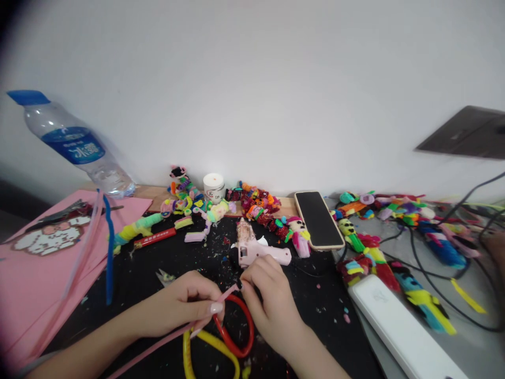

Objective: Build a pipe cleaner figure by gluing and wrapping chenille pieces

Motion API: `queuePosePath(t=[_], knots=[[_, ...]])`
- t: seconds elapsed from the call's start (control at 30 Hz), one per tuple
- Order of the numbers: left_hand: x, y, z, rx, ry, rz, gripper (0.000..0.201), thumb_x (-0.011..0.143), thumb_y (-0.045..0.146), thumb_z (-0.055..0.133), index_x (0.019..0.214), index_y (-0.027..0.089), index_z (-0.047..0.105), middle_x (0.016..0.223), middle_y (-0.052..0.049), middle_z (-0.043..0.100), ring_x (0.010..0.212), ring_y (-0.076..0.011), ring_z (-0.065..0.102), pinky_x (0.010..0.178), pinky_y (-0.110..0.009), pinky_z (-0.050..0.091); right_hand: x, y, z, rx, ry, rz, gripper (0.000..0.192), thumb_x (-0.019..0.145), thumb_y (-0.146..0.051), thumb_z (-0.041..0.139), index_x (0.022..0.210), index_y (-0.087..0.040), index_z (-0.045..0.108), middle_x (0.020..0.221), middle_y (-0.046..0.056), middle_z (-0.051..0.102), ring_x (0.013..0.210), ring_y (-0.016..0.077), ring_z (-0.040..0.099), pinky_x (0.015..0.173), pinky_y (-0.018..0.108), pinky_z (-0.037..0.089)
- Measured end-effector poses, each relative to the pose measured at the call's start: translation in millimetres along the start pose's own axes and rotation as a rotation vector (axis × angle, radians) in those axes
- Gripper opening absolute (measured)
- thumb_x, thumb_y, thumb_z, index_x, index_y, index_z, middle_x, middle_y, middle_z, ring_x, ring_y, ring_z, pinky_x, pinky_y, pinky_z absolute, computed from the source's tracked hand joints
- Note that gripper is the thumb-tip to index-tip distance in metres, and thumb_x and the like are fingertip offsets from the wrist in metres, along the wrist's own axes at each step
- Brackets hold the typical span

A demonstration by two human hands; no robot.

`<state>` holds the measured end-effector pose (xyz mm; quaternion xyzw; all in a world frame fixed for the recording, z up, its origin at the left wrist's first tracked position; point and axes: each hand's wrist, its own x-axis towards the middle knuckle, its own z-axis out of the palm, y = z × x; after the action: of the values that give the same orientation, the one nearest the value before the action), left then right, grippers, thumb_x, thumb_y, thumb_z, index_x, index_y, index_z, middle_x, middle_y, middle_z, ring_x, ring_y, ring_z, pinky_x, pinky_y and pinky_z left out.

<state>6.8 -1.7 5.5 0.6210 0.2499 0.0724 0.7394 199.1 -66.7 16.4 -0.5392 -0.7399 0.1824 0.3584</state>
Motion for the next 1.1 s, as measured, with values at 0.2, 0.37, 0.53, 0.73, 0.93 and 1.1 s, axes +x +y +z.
queuePosePath(t=[0.2, 0.37, 0.53, 0.73, 0.93, 1.1], knots=[[0.0, 0.1, 2.0, -0.012, 0.015, -0.012, 0.033, 0.083, 0.039, 0.054, 0.076, 0.01, 0.068, 0.047, 0.004, 0.05, 0.041, -0.0059, 0.039, 0.045, -0.018, 0.029, 1.0, -0.4, 1.3, -0.086, 0.01, -0.01, 0.017, 0.088, -0.013, 0.041, 0.074, -0.019, 0.049, 0.07, 0.003, 0.051, 0.069, 0.0177, 0.045, 0.062, 0.032, 0.039], [0.3, -0.7, 2.8, 0.006, 0.023, -0.016, 0.032, 0.083, 0.038, 0.053, 0.076, 0.01, 0.067, 0.046, 0.005, 0.049, 0.04, -0.0054, 0.039, 0.044, -0.018, 0.029, -0.2, -0.8, 2.8, -0.132, 0.03, -0.016, 0.016, 0.088, -0.013, 0.042, 0.074, -0.019, 0.05, 0.07, 0.003, 0.052, 0.07, 0.0182, 0.046, 0.063, 0.032, 0.039], [0.4, -1.7, 2.7, 0.005, 0.034, -0.022, 0.031, 0.083, 0.038, 0.053, 0.08, 0.011, 0.067, 0.048, 0.004, 0.049, 0.041, -0.0059, 0.04, 0.044, -0.018, 0.03, -0.2, -0.5, 1.1, -0.079, 0.039, 0.021, 0.017, 0.089, -0.015, 0.041, 0.075, -0.019, 0.051, 0.071, 0.004, 0.052, 0.07, 0.0185, 0.047, 0.063, 0.031, 0.039], [1.0, 1.4, 2.0, 0.024, 0.042, 0.006, 0.036, 0.084, 0.042, 0.051, 0.082, 0.01, 0.066, 0.051, 0.004, 0.049, 0.044, -0.0059, 0.039, 0.045, -0.017, 0.029, -0.3, 0.3, -3.9, 0.207, 0.044, 0.172, 0.032, 0.095, -0.026, 0.03, 0.073, -0.019, 0.052, 0.069, 0.002, 0.051, 0.066, 0.0159, 0.049, 0.061, 0.029, 0.038], [0.2, 2.1, 2.3, 0.057, 0.026, 0.027, 0.034, 0.085, 0.04, 0.051, 0.08, 0.011, 0.067, 0.052, 0.004, 0.048, 0.047, -0.0071, 0.041, 0.048, -0.018, 0.032, 0.1, 0.6, -3.6, 0.233, -0.029, 0.123, 0.027, 0.093, -0.028, 0.037, 0.071, -0.019, 0.052, 0.069, 0.002, 0.051, 0.066, 0.0158, 0.048, 0.06, 0.028, 0.039], [-0.2, 2.6, 2.3, 0.099, 0.029, 0.033, 0.035, 0.085, 0.04, 0.051, 0.076, 0.01, 0.068, 0.05, 0.003, 0.048, 0.047, -0.0074, 0.041, 0.048, -0.019, 0.032, 0.2, 0.2, -3.9, 0.185, -0.071, 0.062, 0.024, 0.092, -0.022, 0.038, 0.07, -0.019, 0.048, 0.068, 0.0, 0.047, 0.066, 0.0149, 0.046, 0.058, 0.027, 0.036]])
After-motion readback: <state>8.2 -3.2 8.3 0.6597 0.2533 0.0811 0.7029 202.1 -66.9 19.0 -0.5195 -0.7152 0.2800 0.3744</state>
